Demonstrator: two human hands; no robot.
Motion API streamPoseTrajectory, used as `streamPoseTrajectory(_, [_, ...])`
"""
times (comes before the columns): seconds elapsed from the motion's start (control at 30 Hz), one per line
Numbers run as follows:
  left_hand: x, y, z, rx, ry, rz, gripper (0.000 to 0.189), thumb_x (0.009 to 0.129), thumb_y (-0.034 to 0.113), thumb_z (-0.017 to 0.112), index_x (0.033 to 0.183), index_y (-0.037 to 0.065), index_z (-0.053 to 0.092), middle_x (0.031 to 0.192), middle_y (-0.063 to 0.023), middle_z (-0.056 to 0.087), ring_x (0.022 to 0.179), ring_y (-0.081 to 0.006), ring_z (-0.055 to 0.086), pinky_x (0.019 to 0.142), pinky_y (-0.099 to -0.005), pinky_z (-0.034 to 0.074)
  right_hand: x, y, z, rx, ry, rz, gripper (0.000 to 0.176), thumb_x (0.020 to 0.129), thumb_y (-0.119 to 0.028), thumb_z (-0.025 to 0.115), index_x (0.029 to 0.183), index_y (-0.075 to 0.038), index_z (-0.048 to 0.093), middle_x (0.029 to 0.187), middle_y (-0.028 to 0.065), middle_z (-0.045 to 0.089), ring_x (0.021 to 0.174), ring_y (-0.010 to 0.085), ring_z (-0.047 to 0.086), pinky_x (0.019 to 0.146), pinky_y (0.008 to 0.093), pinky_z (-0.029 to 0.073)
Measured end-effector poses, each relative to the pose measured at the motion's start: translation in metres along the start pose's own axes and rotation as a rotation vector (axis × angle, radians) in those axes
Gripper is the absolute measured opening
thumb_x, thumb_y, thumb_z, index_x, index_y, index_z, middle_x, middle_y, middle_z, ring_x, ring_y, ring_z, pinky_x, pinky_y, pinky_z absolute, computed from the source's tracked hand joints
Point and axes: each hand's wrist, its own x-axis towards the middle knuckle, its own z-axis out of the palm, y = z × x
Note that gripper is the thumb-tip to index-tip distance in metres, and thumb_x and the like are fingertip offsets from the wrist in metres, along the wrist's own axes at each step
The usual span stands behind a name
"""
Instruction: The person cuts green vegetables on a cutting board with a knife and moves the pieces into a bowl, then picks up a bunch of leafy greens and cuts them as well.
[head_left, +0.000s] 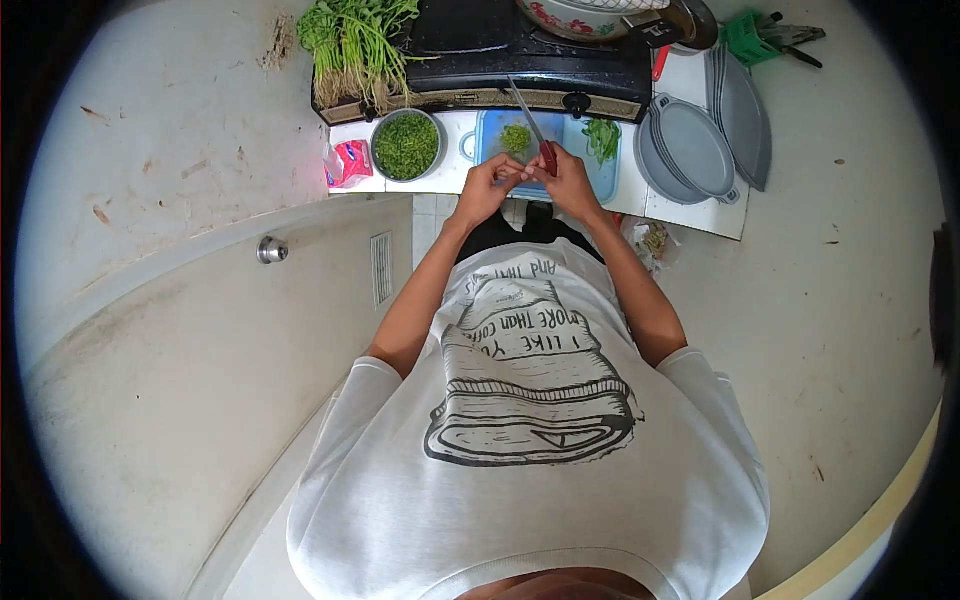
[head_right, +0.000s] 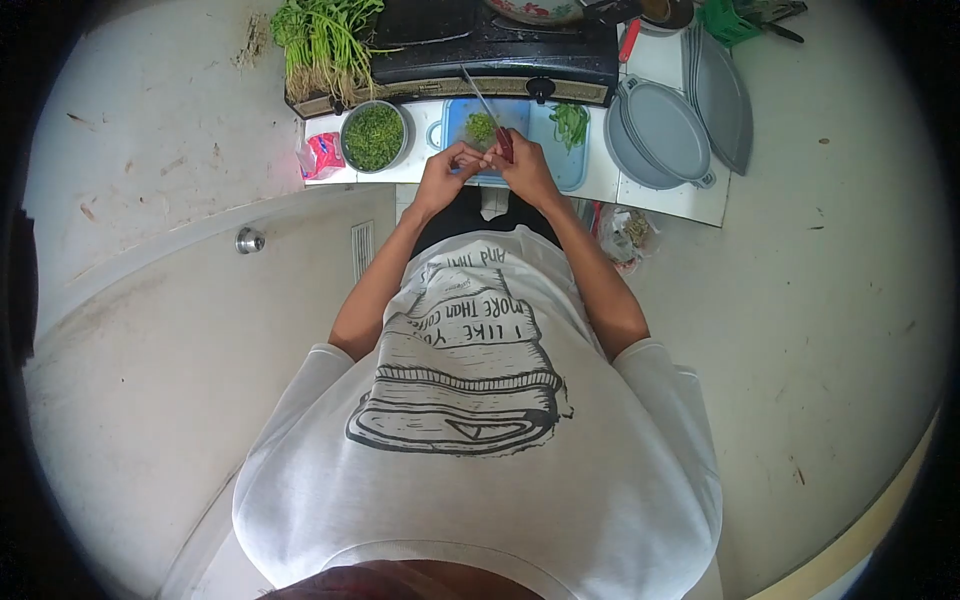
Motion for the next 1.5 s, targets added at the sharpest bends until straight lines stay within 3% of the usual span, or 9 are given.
streamPoseTrajectory(0.1, [-0.003,-0.014,-0.001,0.151,0.003,-0.030,0.010,0.091,0.006,0.073,0.099,0.001,0.073,0.091,-0.0084,0.074,0.086,-0.0119,0.067,0.079,-0.0296,0.052,-0.004,0.020,0.010,0.018,0.013,0.001,0.019,0.092,-0.010,0.073,0.091,0.001,0.058,0.080,0.0089,0.070,0.071,0.0171,0.067,0.067,0.0338,0.052])
streamPoseTrajectory(0.17, [-0.003,-0.032,-0.004,0.173,0.042,-0.074,0.010,0.091,0.008,0.074,0.099,0.002,0.074,0.091,-0.0094,0.074,0.085,-0.0133,0.067,0.077,-0.0302,0.051,-0.007,0.035,0.014,-0.137,0.027,0.035,0.027,0.093,-0.020,0.072,0.092,0.002,0.057,0.079,0.0176,0.069,0.072,0.0342,0.070,0.068,0.0426,0.054])
streamPoseTrajectory(0.37, [0.005,-0.071,-0.024,0.395,0.358,0.044,0.011,0.087,0.007,0.076,0.097,0.003,0.077,0.085,-0.0115,0.068,0.068,-0.0200,0.061,0.066,-0.0340,0.050,-0.028,0.059,0.019,-0.383,-0.090,0.042,0.039,0.101,-0.037,0.061,0.091,0.001,0.059,0.071,0.0225,0.066,0.068,0.0446,0.067,0.063,0.0513,0.052])
streamPoseTrajectory(0.57, [-0.002,-0.071,-0.039,0.223,0.504,-0.151,0.020,0.092,0.016,0.075,0.105,0.001,0.074,0.086,-0.0112,0.073,0.071,-0.0157,0.066,0.069,-0.0298,0.053,-0.049,0.072,0.028,-0.577,-0.228,0.022,0.046,0.102,-0.043,0.056,0.095,0.001,0.067,0.074,0.0257,0.068,0.070,0.0457,0.068,0.067,0.0533,0.055])
streamPoseTrajectory(0.8, [-0.017,-0.076,-0.039,0.181,0.592,-0.169,0.013,0.091,0.009,0.074,0.098,-0.002,0.072,0.088,-0.0137,0.071,0.075,-0.0194,0.067,0.070,-0.0323,0.053,-0.038,0.079,0.024,-0.662,-0.278,0.016,0.048,0.102,-0.044,0.055,0.095,0.001,0.068,0.074,0.0269,0.068,0.073,0.0463,0.069,0.069,0.0550,0.055])
streamPoseTrajectory(0.97, [-0.021,-0.071,-0.041,0.354,0.541,-0.003,0.012,0.092,0.010,0.072,0.098,0.000,0.073,0.090,-0.0151,0.070,0.082,-0.0256,0.067,0.072,-0.0356,0.052,-0.014,0.070,0.013,-0.649,-0.216,0.107,0.046,0.102,-0.044,0.055,0.096,0.000,0.068,0.073,0.0272,0.067,0.074,0.0471,0.068,0.071,0.0558,0.055])
streamPoseTrajectory(1.2, [-0.010,-0.075,-0.035,0.329,0.473,-0.001,0.011,0.092,0.009,0.072,0.097,0.000,0.072,0.087,-0.0131,0.070,0.079,-0.0241,0.066,0.068,-0.0353,0.050,-0.020,0.067,0.019,-0.561,-0.246,0.113,0.044,0.101,-0.044,0.056,0.097,-0.002,0.068,0.073,0.0264,0.068,0.073,0.0475,0.068,0.072,0.0550,0.055])
streamPoseTrajectory(1.3, [-0.008,-0.071,-0.034,0.159,0.541,-0.144,0.010,0.092,0.009,0.072,0.097,-0.001,0.071,0.085,-0.0132,0.070,0.077,-0.0245,0.066,0.068,-0.0350,0.049,-0.029,0.072,0.032,-0.649,-0.254,0.021,0.044,0.101,-0.043,0.056,0.098,-0.001,0.069,0.075,0.0264,0.068,0.073,0.0488,0.068,0.072,0.0551,0.055])
streamPoseTrajectory(1.5, [-0.007,-0.072,-0.036,0.362,0.487,0.025,0.012,0.092,0.008,0.071,0.100,0.000,0.071,0.089,-0.0146,0.069,0.078,-0.0267,0.066,0.070,-0.0361,0.050,-0.017,0.068,0.032,-0.612,-0.166,0.128,0.043,0.101,-0.041,0.057,0.095,0.000,0.068,0.075,0.0271,0.068,0.075,0.0482,0.068,0.071,0.0563,0.055])
